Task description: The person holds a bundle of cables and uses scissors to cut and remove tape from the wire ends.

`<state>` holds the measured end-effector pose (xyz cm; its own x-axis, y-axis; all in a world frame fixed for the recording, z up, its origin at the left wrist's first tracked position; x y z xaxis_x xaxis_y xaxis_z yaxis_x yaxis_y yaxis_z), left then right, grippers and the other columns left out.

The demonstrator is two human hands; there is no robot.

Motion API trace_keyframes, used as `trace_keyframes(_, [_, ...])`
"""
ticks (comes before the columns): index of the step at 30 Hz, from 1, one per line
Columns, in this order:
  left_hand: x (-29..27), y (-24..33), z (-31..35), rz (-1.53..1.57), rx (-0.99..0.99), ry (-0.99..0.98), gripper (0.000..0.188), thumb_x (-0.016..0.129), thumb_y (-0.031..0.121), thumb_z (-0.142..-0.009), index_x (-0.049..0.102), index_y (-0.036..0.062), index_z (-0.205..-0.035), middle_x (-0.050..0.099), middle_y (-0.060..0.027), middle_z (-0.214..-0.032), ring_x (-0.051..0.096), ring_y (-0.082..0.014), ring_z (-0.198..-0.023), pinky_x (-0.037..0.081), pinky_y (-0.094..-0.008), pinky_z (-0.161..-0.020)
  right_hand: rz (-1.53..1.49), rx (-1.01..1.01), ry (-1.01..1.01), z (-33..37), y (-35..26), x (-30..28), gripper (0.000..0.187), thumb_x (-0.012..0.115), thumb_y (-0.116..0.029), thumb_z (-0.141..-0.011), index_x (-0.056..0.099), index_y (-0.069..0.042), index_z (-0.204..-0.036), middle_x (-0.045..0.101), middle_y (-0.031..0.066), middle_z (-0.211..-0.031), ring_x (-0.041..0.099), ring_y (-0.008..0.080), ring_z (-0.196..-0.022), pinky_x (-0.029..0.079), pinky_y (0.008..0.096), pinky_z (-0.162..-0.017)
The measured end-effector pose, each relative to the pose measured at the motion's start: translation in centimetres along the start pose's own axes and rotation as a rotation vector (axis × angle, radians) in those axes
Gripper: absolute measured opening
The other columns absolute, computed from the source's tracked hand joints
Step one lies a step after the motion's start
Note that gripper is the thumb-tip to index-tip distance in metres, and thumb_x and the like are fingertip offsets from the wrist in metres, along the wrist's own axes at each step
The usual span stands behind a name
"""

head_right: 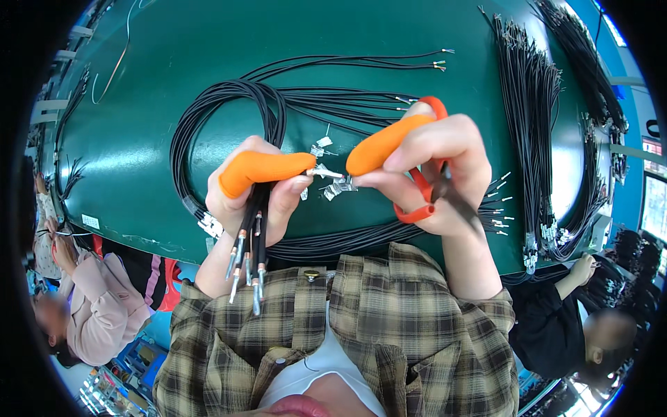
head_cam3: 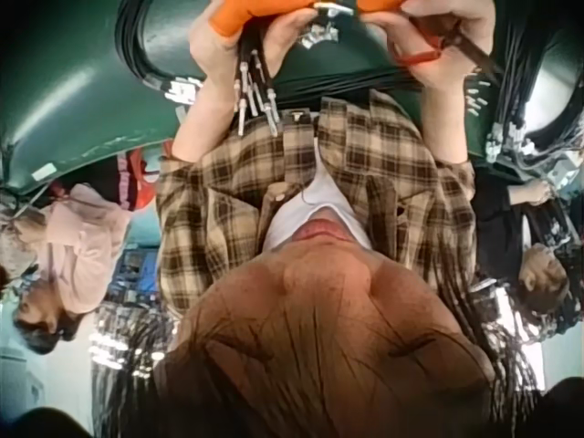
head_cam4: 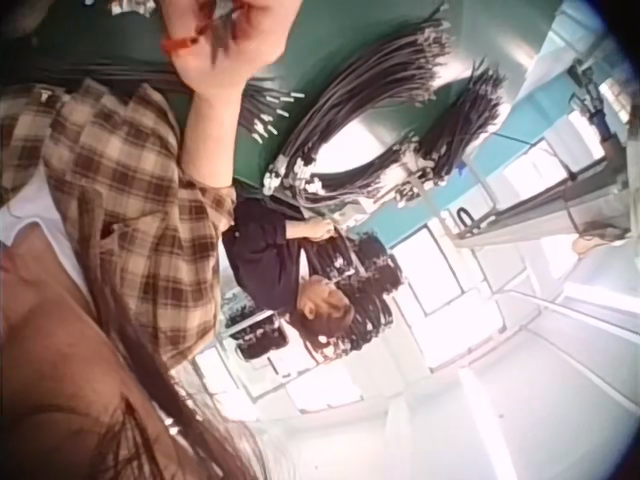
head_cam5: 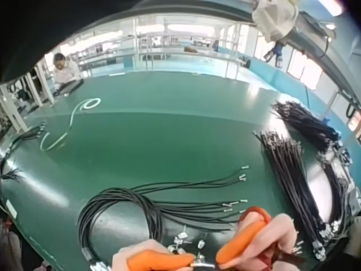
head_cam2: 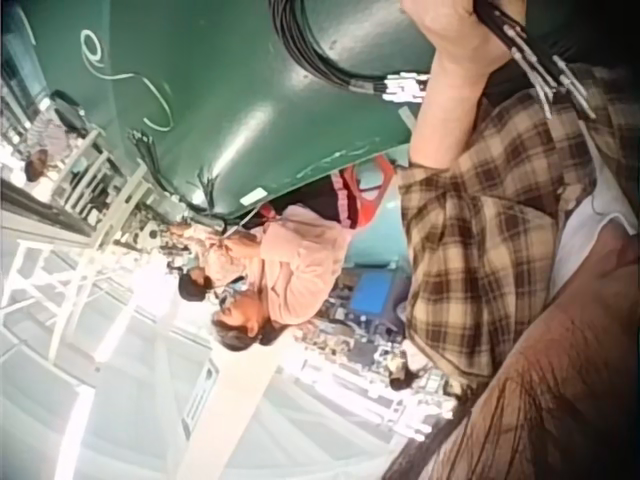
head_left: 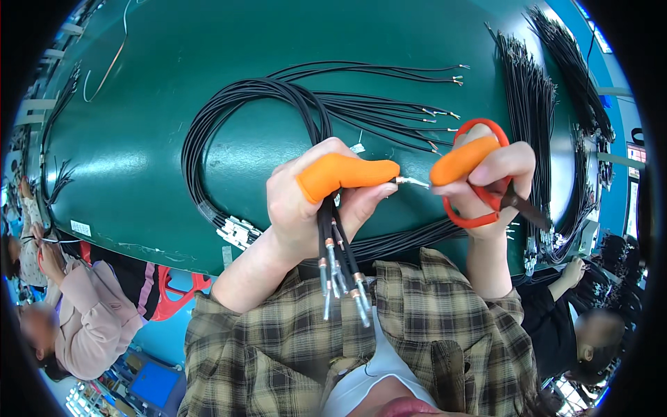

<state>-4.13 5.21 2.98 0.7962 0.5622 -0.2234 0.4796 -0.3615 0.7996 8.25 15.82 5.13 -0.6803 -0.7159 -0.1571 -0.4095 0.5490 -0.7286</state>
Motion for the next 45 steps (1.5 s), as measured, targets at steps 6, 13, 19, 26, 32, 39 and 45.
trace_keyframes(6, [-0.4, -0.2, 0.4, 0.076, -0.010, 0.112, 0.022, 0.077, 0.007, -0.062, 0.064, 0.0035, -0.080, 0.056, -0.0038, -0.067, 0.054, -0.0147, -0.051, 0.040, -0.0240, -0.042, -0.270, 0.218, 0.072, -0.4, 0.7, 0.8, 0.044, 0.076, 0.002, -0.062, 0.044, -0.004, -0.091, 0.054, 0.0097, -0.081, 0.053, 0.0128, -0.059, 0.042, 0.0216, -0.056])
trace_keyframes(13, [-0.4, -0.1, 0.3, 0.108, 0.034, 0.102, 0.021, 0.075, 0.007, -0.062, 0.065, 0.0055, -0.080, 0.058, -0.0030, -0.074, 0.057, -0.0159, -0.060, 0.044, -0.0249, -0.049, -0.385, 0.390, 0.025, 0.5, 1.5, 2.3, 0.043, 0.076, 0.002, -0.062, 0.045, -0.002, -0.092, 0.055, 0.0122, -0.082, 0.055, 0.0109, -0.061, 0.044, 0.0208, -0.056])
trace_keyframes(19, [-0.1, -0.7, 0.6, 0.148, -0.013, 0.054, 0.017, 0.072, 0.004, -0.066, 0.063, 0.0051, -0.080, 0.059, -0.0029, -0.075, 0.058, -0.0162, -0.062, 0.045, -0.0248, -0.052, -0.455, 0.428, -0.012, 0.8, 1.6, 2.7, 0.040, 0.074, 0.004, -0.063, 0.045, -0.002, -0.090, 0.056, 0.0126, -0.082, 0.056, 0.0119, -0.061, 0.045, 0.0209, -0.057])
trace_keyframes(26, [-0.1, -0.7, 0.6, 0.176, -0.010, 0.043, 0.017, 0.069, -0.001, -0.067, 0.060, 0.0033, -0.081, 0.058, -0.0036, -0.075, 0.058, -0.0163, -0.061, 0.045, -0.0249, -0.053, -0.436, 0.388, -0.027, 0.6, 1.4, 2.7, 0.040, 0.075, 0.005, -0.062, 0.046, -0.002, -0.088, 0.055, 0.0120, -0.082, 0.057, 0.0124, -0.061, 0.046, 0.0209, -0.055])
trace_keyframes(32, [-0.1, -0.9, 0.7, 0.098, -0.024, 0.065, 0.016, 0.071, 0.002, -0.068, 0.063, 0.0027, -0.081, 0.059, -0.0048, -0.076, 0.060, -0.0172, -0.063, 0.048, -0.0244, -0.055, -0.406, 0.418, -0.041, 0.6, 1.5, 2.9, 0.042, 0.076, 0.005, -0.061, 0.046, -0.003, -0.089, 0.054, 0.0106, -0.083, 0.055, 0.0104, -0.060, 0.045, 0.0207, -0.055])
trace_keyframes(39, [-1.2, -1.5, 0.1, 0.374, -0.075, 0.119, 0.014, 0.066, 0.004, -0.076, 0.059, -0.0064, -0.082, 0.063, -0.0163, -0.086, 0.063, -0.0171, -0.068, 0.051, -0.0252, -0.059, -0.544, 0.607, 0.076, 1.3, 2.5, 2.8, 0.053, 0.067, -0.045, -0.075, 0.047, 0.000, -0.094, 0.054, 0.0075, -0.077, 0.052, 0.0079, -0.054, 0.041, 0.0168, -0.048])
trace_keyframes(45, [-1.9, -2.1, -0.1, 0.651, -0.105, 0.120, 0.018, 0.054, 0.014, -0.088, 0.056, -0.0028, -0.080, 0.064, -0.0168, -0.080, 0.062, -0.0294, -0.086, 0.052, -0.0382, -0.073, -0.777, 0.985, -0.412, 2.8, 0.5, 8.8, 0.069, 0.045, -0.070, -0.074, 0.053, -0.002, -0.082, 0.054, 0.0035, -0.063, 0.052, 0.0076, -0.046, 0.040, 0.0179, -0.044])
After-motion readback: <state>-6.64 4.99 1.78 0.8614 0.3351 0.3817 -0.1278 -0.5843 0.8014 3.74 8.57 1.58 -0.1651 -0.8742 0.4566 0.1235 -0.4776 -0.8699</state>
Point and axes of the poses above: each hand's wrist, its own z-axis away from the middle knuckle, its own x-axis out of the palm, y = z × x, the point moved 9 cm from there along -z, towards the middle knuckle
